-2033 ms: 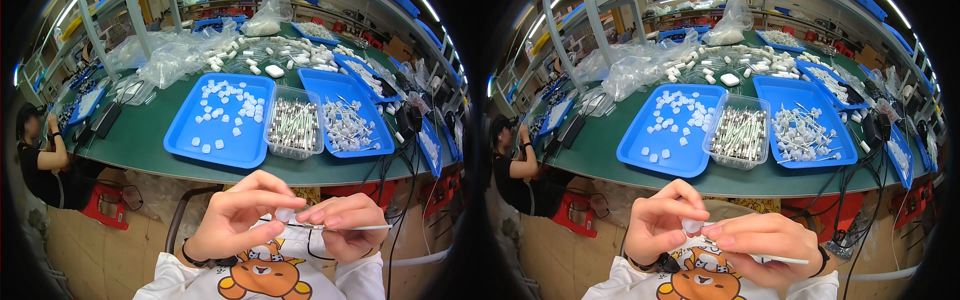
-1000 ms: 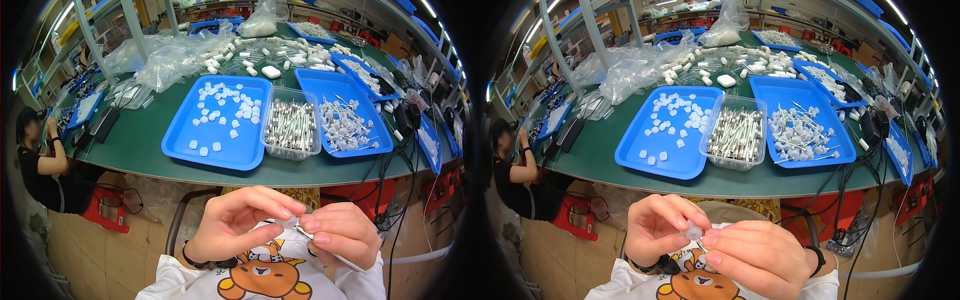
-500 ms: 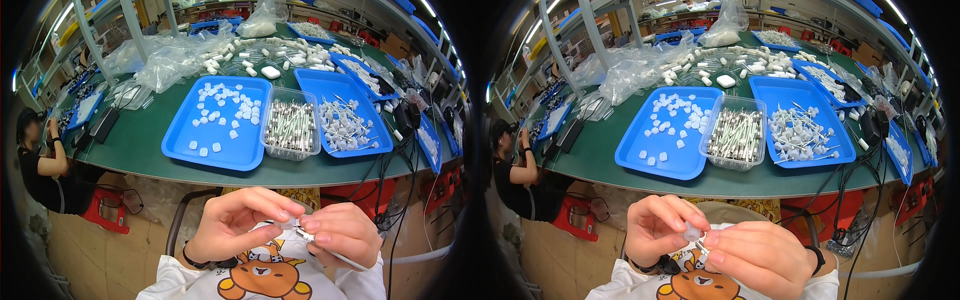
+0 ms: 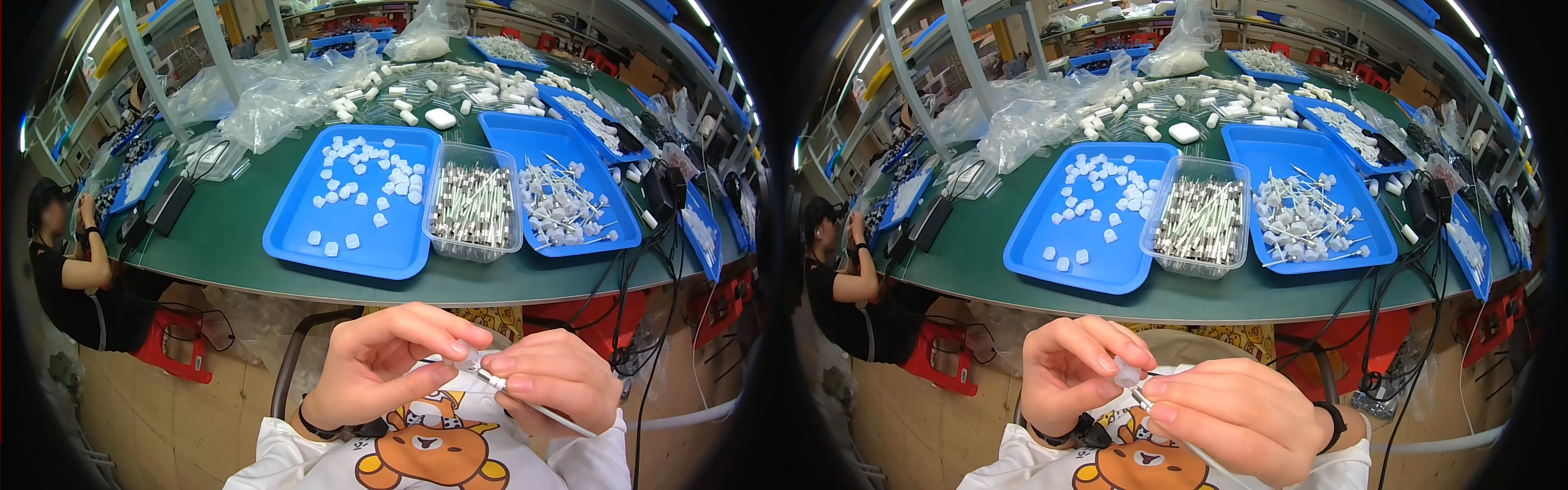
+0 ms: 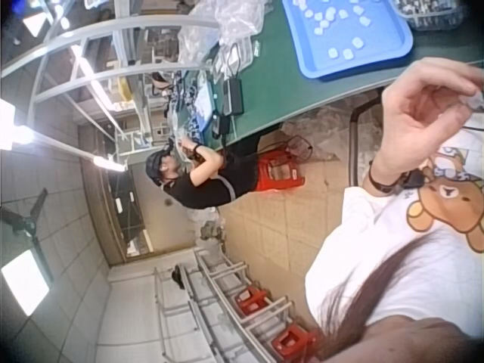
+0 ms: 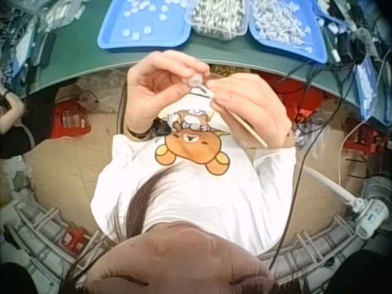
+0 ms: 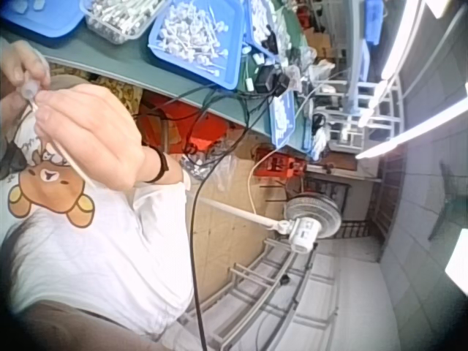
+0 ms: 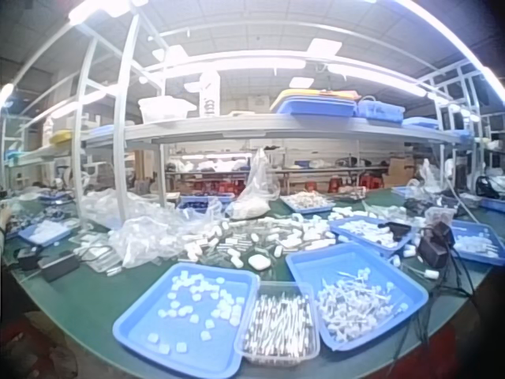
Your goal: Manually assembling small plastic caps onto metal tubes at a factory workbench.
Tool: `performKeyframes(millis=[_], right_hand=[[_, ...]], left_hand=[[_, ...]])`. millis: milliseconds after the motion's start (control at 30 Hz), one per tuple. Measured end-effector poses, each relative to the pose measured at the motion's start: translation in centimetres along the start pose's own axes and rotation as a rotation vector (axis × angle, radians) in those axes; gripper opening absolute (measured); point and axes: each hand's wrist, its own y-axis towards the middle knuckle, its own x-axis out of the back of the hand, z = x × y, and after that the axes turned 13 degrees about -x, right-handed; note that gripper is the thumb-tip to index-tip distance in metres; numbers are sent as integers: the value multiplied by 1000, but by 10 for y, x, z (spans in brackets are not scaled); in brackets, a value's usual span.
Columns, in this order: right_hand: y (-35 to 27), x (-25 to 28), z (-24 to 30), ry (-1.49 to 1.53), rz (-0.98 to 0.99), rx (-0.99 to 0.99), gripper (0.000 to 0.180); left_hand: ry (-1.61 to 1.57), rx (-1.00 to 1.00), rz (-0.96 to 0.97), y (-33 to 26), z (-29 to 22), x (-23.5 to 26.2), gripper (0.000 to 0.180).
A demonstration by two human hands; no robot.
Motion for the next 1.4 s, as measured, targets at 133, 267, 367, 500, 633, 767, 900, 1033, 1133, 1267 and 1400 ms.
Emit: performKeyframes(millis=[133,267,367,500,633,767,900,1033,1133,1267,1400], right_hand=[[-3,1,0,98,37,-100,33],[-1,5,0,144,77,-140,36],[-2,4,-1,152,67,-131,37],[-2,2,-1,151,43,-124,38],[-3,1,-1,128,37,-112,37],[-3,-2,-4,157,1,-98,35],[-3,-1,-3,176,8,-100,30],[-1,-1,-3,152,8,-90,30],[-2,1,-4,149,28,-85,30],[0,2,-3,138,45,-87,30],[0,3,-4,67,47,-37,36]], left_hand=[[-23,8,-7,0,0,1,19],[-24,6,-4,0,0,1,19],[-26,7,-6,0,1,0,19],[-18,11,-10,0,1,-1,19],[-1,5,-9,0,1,-2,19],[10,8,-22,-1,2,-2,17],[2,3,-25,-1,2,0,16],[2,4,-28,-1,2,-1,16],[2,2,-24,-1,2,0,16],[5,18,-37,-1,1,0,15],[17,16,-38,-1,1,-1,15]])
